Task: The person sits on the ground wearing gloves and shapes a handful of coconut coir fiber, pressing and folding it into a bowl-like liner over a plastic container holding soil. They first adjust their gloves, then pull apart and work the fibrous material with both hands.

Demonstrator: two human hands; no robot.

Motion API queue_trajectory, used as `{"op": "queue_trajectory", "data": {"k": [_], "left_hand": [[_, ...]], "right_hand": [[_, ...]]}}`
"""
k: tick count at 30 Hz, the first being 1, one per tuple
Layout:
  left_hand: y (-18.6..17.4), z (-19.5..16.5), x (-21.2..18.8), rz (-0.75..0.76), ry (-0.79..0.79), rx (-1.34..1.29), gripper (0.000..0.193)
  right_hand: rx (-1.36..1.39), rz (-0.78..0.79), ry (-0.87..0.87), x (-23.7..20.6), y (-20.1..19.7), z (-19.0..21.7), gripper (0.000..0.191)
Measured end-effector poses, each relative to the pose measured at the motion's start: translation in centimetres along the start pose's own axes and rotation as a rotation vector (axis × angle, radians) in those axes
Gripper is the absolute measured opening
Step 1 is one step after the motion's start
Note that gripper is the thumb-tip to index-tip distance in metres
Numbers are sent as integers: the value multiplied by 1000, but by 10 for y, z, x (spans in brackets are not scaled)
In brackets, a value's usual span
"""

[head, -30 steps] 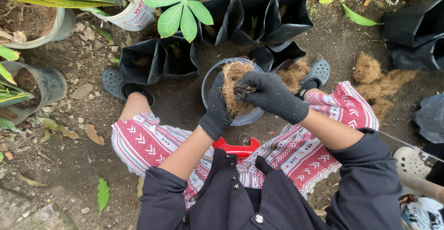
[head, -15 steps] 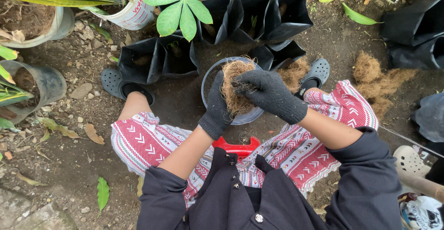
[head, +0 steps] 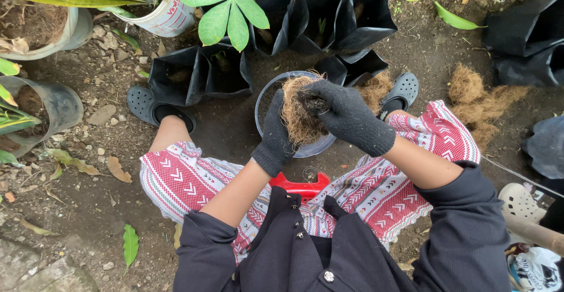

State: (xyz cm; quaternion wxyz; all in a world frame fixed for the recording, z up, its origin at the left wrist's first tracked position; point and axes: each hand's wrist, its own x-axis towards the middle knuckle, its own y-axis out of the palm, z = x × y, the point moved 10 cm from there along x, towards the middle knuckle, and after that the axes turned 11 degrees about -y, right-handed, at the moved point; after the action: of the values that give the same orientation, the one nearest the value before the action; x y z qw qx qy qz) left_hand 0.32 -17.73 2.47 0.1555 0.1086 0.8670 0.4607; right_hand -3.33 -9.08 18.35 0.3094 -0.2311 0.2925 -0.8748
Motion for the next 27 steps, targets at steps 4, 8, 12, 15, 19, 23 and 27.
{"op": "queue_trajectory", "data": {"k": [4,8,12,15,19,23,27], "left_hand": [[8,-14,-8,-54,132,463,60],[20,-33,-18,-141,320,906,75],[17,-32,-16,-158,289,903,75],[11,-26,-14,-157,214,780,68],[24,-35,-19,-136,362,955,67],[-4,17,3,-49,-222,-508,59],[-5,7,1,-28,-108,-137,51]], "right_hand": [[-35,93,-55,0,12,3,51],[-57,110,-112,-1,17,8,54],[6,93,-41,-2,16,4,37],[9,106,-40,-2,16,5,32],[33,77,-15,-1,13,2,32],[-43,72,-104,0,13,7,36],[-53,53,-128,1,11,10,41]]}}
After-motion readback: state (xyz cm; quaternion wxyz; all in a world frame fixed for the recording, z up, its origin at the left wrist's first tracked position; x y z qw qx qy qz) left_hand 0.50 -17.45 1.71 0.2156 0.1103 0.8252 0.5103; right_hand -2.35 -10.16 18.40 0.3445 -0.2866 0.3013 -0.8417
